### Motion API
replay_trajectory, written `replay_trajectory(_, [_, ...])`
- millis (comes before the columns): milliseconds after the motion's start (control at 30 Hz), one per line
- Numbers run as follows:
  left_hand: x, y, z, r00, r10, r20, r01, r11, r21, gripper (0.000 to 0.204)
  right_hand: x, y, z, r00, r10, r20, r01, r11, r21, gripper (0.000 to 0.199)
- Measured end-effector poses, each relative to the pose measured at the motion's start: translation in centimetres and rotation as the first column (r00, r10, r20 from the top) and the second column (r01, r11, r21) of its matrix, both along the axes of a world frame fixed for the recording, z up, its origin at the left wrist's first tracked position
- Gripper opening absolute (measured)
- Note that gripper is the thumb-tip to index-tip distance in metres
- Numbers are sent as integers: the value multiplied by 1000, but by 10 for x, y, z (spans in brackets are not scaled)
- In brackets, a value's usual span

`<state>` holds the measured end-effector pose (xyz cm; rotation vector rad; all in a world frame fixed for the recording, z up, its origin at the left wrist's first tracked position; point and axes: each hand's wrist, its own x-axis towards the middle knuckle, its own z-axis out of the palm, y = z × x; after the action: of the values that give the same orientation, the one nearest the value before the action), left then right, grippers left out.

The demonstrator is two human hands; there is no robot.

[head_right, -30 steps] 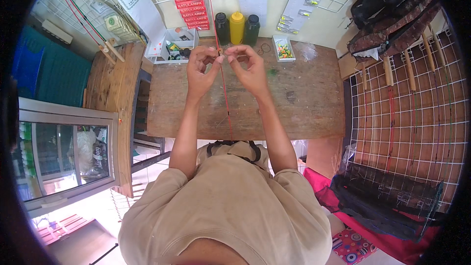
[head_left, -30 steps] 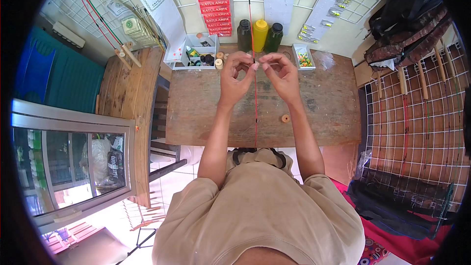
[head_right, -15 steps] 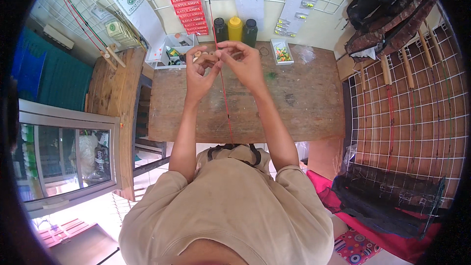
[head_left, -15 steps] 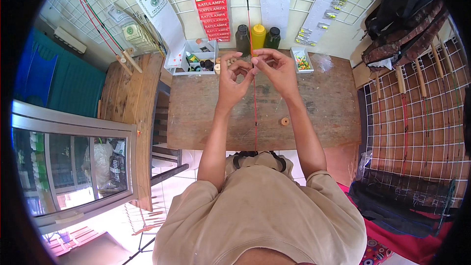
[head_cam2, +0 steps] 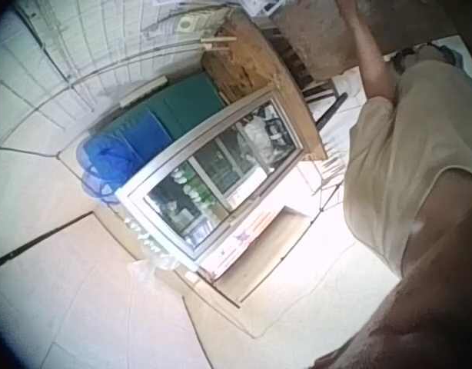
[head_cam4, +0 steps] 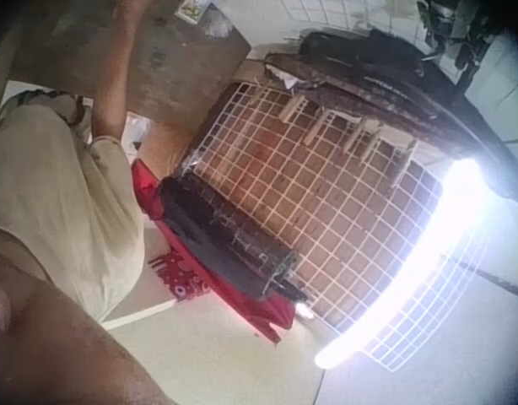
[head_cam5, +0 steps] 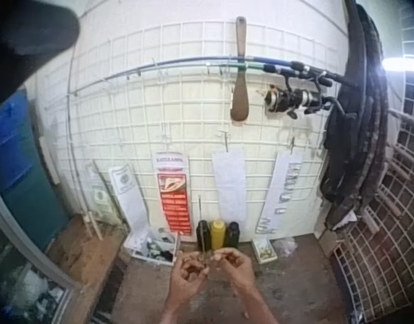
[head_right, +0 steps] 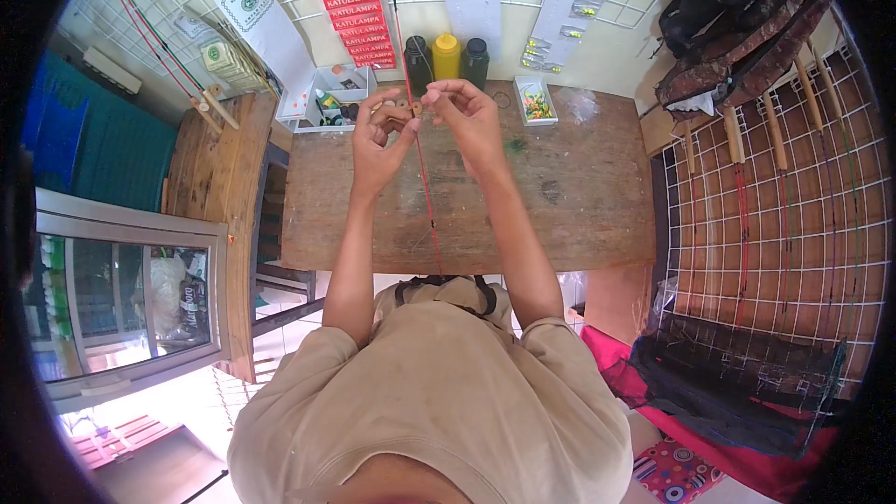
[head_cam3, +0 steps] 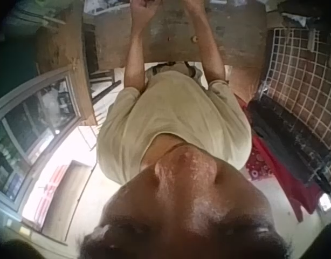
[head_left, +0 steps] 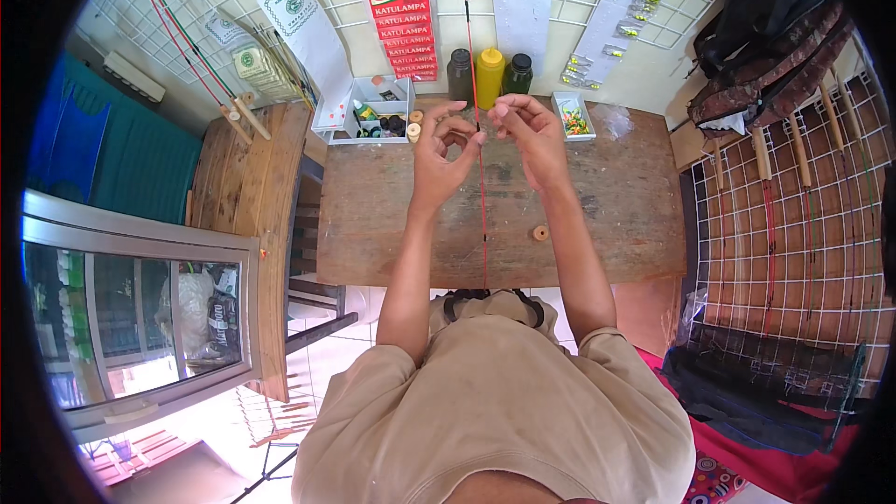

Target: Assemble a fishing rig by attaching a line to a thin rod and adding a float.

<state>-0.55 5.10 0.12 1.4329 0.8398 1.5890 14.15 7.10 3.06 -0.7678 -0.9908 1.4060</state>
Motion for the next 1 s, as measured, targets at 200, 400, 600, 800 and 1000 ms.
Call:
replay_trajectory(200, [3,4,-5,998,-46,-43,47,999,11,38,2,-1,-1,965,-122,231,98,989,114,15])
replay_trajectory(400, [-4,1,6,997,-23,-68,26,999,44,40,-1,-3,20,588,-682,434,393,711,584,27])
replay_trajectory(600, [8,2,22,954,156,-258,-116,980,163,43,-1,4,37,372,-810,452,231,553,801,44])
replay_trajectory(800, [15,-4,20,914,285,-289,-218,945,243,36,-8,-7,41,351,-887,299,337,418,844,44])
replay_trajectory(1000, [24,-6,9,908,337,-248,-265,922,284,28,-6,-3,49,299,-891,341,292,426,856,47])
